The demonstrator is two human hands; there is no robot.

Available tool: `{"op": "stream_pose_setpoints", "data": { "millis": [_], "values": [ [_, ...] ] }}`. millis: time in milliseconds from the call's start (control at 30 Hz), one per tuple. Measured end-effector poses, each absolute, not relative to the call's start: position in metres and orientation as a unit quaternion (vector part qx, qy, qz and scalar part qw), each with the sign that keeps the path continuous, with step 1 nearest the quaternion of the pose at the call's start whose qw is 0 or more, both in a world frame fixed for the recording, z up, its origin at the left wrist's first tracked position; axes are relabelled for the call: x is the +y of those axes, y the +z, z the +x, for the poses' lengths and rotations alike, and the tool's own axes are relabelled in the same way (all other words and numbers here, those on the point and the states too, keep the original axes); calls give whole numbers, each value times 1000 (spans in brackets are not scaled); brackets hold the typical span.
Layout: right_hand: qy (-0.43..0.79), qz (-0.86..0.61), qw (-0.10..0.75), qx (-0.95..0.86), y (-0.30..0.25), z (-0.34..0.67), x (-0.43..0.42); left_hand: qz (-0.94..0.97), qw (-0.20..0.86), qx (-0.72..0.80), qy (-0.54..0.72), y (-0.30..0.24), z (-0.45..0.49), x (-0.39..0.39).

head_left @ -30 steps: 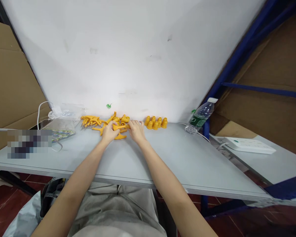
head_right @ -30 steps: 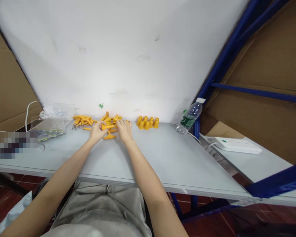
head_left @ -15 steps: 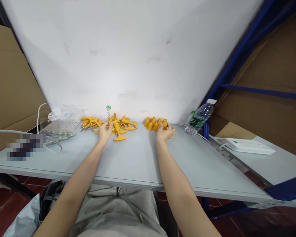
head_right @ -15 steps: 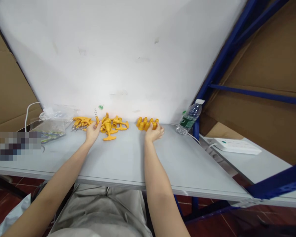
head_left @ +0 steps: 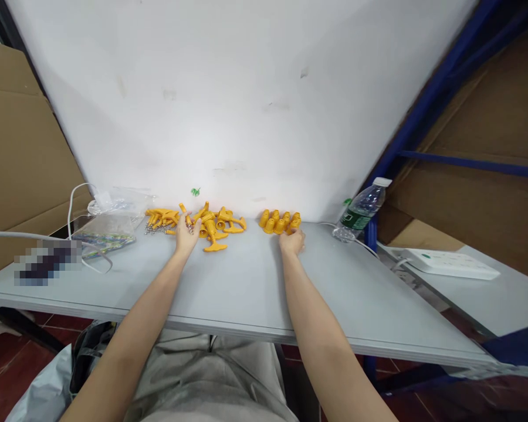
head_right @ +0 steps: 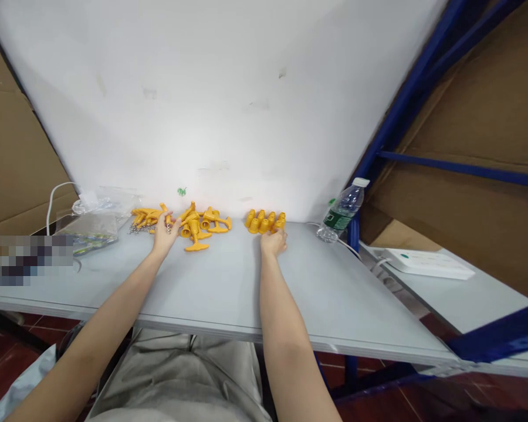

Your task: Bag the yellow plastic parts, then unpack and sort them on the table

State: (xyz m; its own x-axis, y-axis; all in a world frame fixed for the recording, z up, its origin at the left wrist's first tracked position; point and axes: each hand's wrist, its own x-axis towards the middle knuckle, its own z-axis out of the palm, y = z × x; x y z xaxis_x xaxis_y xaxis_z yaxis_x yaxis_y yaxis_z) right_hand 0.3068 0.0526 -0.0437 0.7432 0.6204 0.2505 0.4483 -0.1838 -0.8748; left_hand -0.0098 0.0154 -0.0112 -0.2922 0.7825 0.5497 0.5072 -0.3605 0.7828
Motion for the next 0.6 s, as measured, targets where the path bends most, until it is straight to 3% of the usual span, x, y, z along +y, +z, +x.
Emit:
{"op": "stream_pose_setpoints", "data": {
  "millis": [333,600],
  "values": [
    [56,-781,506,-363,-46,304,52,561,39,587,582,-1,-15,13],
    [77,-796,484,-355,-40,302,48,577,14,695,429,11,-48,34]
  ]
}}
